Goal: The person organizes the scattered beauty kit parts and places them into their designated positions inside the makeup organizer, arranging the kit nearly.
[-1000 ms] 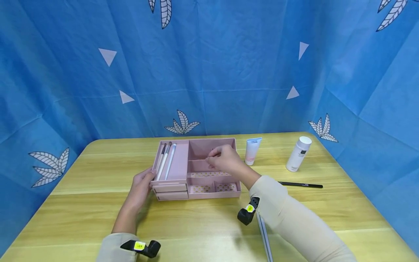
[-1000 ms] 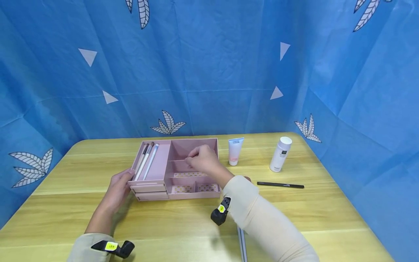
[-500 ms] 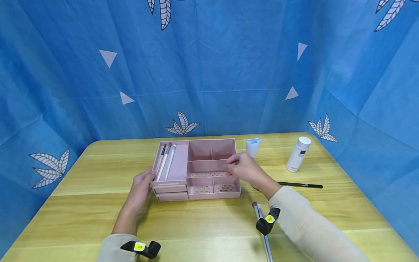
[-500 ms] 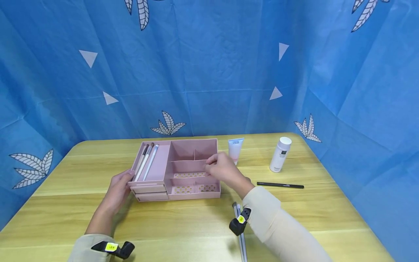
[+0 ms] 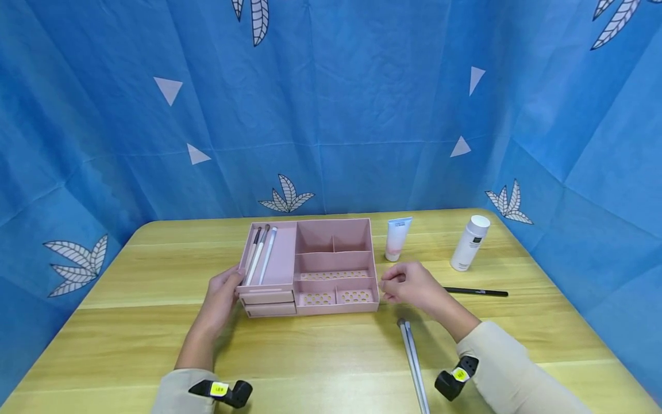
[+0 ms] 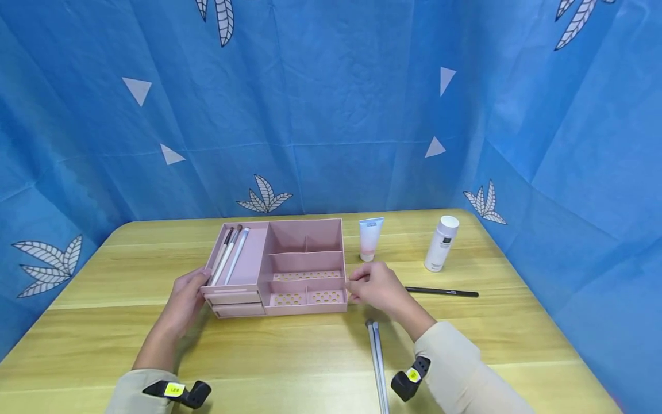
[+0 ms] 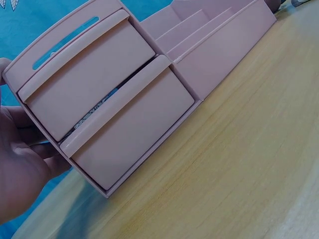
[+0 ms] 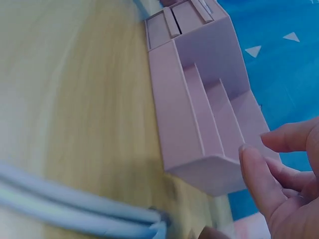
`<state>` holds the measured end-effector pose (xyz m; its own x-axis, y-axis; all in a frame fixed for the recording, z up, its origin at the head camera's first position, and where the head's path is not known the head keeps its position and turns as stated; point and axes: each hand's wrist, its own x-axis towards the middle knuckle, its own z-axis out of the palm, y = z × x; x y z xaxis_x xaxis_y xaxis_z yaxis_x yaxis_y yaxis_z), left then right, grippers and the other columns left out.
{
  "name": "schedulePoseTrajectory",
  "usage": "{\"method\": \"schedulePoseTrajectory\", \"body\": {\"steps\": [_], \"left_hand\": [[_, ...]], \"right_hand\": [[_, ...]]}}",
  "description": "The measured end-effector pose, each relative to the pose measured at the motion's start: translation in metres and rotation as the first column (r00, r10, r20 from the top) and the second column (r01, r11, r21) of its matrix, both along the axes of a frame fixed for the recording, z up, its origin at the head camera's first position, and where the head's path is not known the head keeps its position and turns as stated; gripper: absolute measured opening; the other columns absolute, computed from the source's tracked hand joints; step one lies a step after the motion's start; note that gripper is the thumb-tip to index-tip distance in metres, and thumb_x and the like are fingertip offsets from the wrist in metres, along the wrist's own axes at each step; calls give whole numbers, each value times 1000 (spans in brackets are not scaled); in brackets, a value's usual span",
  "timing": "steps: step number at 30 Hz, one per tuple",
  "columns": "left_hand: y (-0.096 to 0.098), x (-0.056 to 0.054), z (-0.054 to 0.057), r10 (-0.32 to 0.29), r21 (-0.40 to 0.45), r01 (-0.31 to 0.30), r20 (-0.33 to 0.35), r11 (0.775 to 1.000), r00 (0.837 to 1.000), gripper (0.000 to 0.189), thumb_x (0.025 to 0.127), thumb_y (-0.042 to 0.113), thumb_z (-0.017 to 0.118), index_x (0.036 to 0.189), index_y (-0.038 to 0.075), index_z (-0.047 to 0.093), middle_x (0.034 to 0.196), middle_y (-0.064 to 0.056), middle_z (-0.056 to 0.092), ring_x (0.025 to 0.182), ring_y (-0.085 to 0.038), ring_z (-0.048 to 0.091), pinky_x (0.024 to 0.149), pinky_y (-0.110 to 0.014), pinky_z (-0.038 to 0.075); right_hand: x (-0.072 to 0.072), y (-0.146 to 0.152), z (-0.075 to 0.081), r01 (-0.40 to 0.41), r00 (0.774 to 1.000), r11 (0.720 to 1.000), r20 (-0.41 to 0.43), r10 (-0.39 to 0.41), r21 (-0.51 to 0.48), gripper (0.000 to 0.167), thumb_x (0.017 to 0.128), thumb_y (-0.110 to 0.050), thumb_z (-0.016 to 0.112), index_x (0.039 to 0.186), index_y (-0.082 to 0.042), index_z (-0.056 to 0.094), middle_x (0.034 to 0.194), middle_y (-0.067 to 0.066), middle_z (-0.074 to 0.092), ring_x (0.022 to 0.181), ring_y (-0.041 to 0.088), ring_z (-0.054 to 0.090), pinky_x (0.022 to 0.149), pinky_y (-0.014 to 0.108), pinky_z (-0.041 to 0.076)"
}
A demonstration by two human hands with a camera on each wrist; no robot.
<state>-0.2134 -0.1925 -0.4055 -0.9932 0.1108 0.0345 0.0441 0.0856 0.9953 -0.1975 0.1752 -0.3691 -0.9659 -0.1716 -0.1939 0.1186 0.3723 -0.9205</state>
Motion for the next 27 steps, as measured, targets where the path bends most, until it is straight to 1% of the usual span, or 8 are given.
{"method": "schedulePoseTrajectory", "body": {"steps": [4,7,16,22,27], "left_hand": [[1,1,1,0,16,-1,3,1000,1000,50,101,21,34,139,-12,32,135,-29,44,104,-4,55,92,-15,47],[2,2,1,3,24,-4,8,1000,1000,49,102,20,33,139,-12,32,135,-30,44,103,-4,56,91,-15,47],[4,2,3,17,10,-17,22,1000,1000,49,101,20,33,140,-11,33,140,-27,42,106,2,53,93,-12,44],[3,1,3,22,-1,-22,30,1000,999,50,101,21,34,140,-11,33,140,-26,41,105,1,54,93,-13,44],[3,1,3,18,1,-18,31,1000,999,50,101,21,34,140,-10,33,140,-26,42,106,0,53,93,-13,45]], "right_hand": [[11,12,-4,-18,999,1000,41,18,-12,23,89,-4,59,104,13,56,85,15,63,74,16,64,72,34,59],[19,20,-10,-37,998,999,50,38,-13,23,89,-6,59,102,12,56,84,16,63,75,17,64,70,33,59],[42,38,-33,-86,994,996,70,86,-8,20,88,-6,61,96,12,57,78,10,64,71,15,62,63,27,58],[55,44,-38,-95,992,995,90,93,14,20,87,-7,63,96,11,58,76,9,62,69,15,62,62,26,58],[62,47,-42,-130,989,991,79,126,37,15,86,-4,63,90,9,60,72,8,62,65,15,61,57,26,57]]}}
